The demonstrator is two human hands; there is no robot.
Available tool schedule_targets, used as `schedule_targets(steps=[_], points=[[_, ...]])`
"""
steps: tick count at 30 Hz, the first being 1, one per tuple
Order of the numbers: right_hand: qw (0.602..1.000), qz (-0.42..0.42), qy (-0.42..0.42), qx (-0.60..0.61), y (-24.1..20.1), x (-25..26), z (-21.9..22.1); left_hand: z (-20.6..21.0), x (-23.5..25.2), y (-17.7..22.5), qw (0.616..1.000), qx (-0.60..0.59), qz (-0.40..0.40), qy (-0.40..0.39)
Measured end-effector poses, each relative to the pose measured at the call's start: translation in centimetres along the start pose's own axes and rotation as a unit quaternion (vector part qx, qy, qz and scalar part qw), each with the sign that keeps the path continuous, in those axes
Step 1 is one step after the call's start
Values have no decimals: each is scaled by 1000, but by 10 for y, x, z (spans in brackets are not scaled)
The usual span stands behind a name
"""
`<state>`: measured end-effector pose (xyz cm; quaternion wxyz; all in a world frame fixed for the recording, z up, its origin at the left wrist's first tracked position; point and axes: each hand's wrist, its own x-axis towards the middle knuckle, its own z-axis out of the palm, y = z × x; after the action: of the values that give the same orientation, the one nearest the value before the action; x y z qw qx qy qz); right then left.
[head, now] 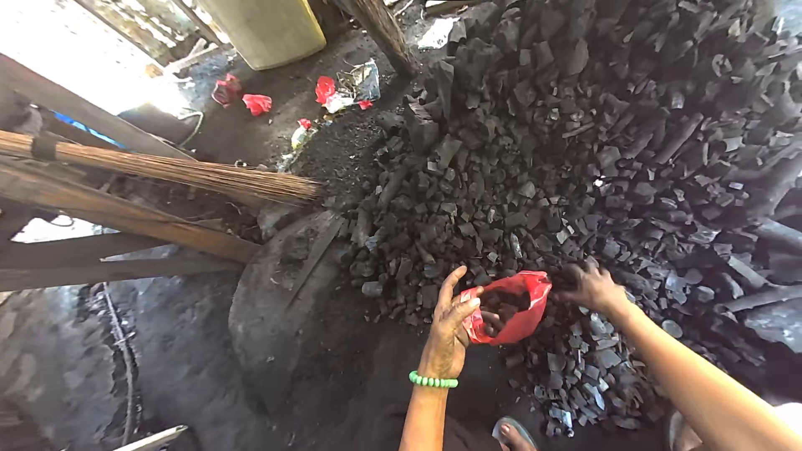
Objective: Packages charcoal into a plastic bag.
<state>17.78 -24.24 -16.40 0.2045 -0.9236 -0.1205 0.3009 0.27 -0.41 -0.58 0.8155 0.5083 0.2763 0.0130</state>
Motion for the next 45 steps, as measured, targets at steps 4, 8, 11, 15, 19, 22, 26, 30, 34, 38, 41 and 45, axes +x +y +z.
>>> schedule_targets(steps=[4,8,11,15,19,22,26,30,34,38,41,45], points=[[989,12,-58,-138,-2,-34,49,0,0,0,1000,7,-6,-12],[984,-30,-81,-154,-2,-51,61,3,0,0,1000,11,-9,-7],[986,-36,-89,-136,7,-39,54,1,-1,0,1000,3,-8,7],[987,12,-81,-141,4,-22,51,-1,-1,-1,1000,7,-9,11],[987,-19,-95,-130,11,-19,51,-1,1,-1,1000,-1,-7,13],[994,-51,-77,-63,31,-9,42,0,2,-3,1000,-5,-8,12],[972,-49,-22,227,28,-5,13,-1,3,-4,1000,4,-7,7],[796,-82,-84,594,-23,-30,-10,0,4,-5,1000,5,-11,-1],[712,-142,-214,654,-86,-43,9,1,6,-5,1000,3,-12,-4],[923,-163,-198,287,-122,-35,28,1,3,-5,1000,14,-7,12],[931,-201,-134,275,-111,-40,5,-4,2,-5,1000,20,-7,-3],[932,-44,5,359,-24,-58,-16,-9,1,-6,1000,27,0,-11]])
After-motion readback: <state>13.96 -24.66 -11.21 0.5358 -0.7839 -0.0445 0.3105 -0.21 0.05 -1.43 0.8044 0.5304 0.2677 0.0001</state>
